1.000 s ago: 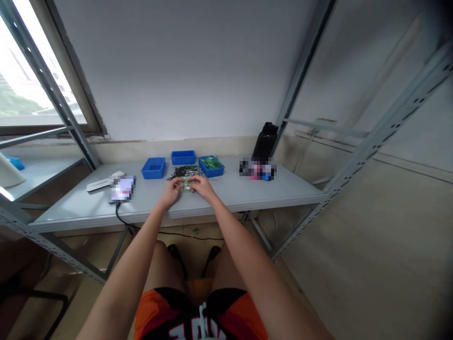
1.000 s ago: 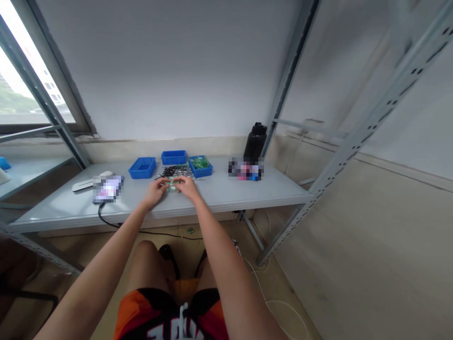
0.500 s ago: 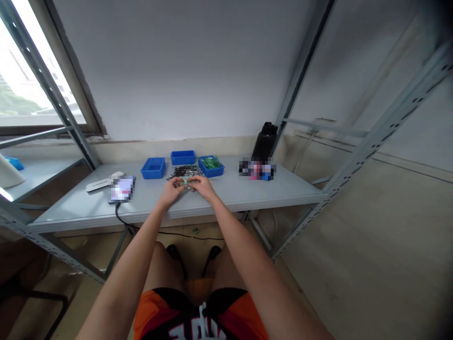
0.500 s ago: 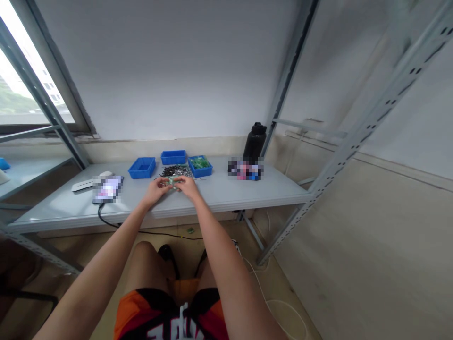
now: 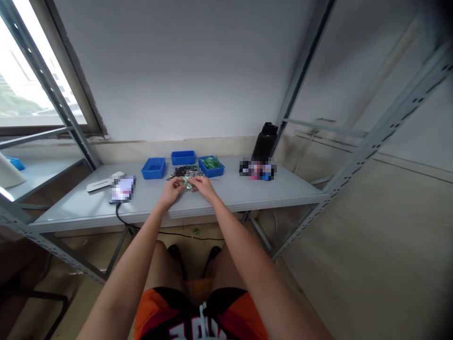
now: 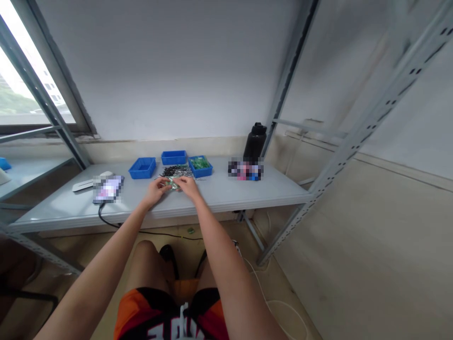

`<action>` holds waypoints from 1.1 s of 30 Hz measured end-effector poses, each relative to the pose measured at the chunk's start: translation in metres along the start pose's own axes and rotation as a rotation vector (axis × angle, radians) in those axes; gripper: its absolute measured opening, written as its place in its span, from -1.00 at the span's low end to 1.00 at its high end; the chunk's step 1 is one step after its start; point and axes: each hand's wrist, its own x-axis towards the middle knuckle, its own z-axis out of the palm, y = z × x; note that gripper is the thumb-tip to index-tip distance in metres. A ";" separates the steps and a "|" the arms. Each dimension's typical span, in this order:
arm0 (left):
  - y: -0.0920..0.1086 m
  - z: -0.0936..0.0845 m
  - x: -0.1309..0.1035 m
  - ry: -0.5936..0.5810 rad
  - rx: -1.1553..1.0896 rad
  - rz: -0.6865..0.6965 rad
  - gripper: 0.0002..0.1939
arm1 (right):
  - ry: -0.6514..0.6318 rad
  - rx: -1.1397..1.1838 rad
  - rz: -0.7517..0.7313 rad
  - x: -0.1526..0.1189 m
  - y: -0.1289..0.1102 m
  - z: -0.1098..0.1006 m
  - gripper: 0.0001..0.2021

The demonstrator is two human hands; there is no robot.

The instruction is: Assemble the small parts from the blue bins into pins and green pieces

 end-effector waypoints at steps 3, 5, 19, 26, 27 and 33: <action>0.001 0.000 0.000 -0.008 0.000 0.012 -0.86 | 0.000 -0.006 -0.018 -0.001 -0.001 0.000 -0.64; 0.002 -0.001 -0.001 -0.017 -0.004 0.007 -0.90 | 0.002 -0.021 -0.014 -0.001 -0.001 0.000 -0.64; 0.000 0.001 -0.001 0.041 -0.139 -0.128 -0.72 | 0.015 0.005 -0.013 0.002 0.001 0.000 -0.75; -0.001 0.000 0.001 0.020 -0.131 -0.159 -0.66 | -0.002 -0.052 -0.028 0.002 0.001 -0.001 -0.79; 0.000 -0.001 0.001 0.005 -0.099 -0.152 -0.73 | 0.001 -0.057 -0.030 0.002 0.001 -0.002 -0.78; 0.007 -0.004 -0.001 0.021 0.019 -0.112 -0.80 | 0.044 -0.038 -0.037 0.002 0.002 -0.001 -0.67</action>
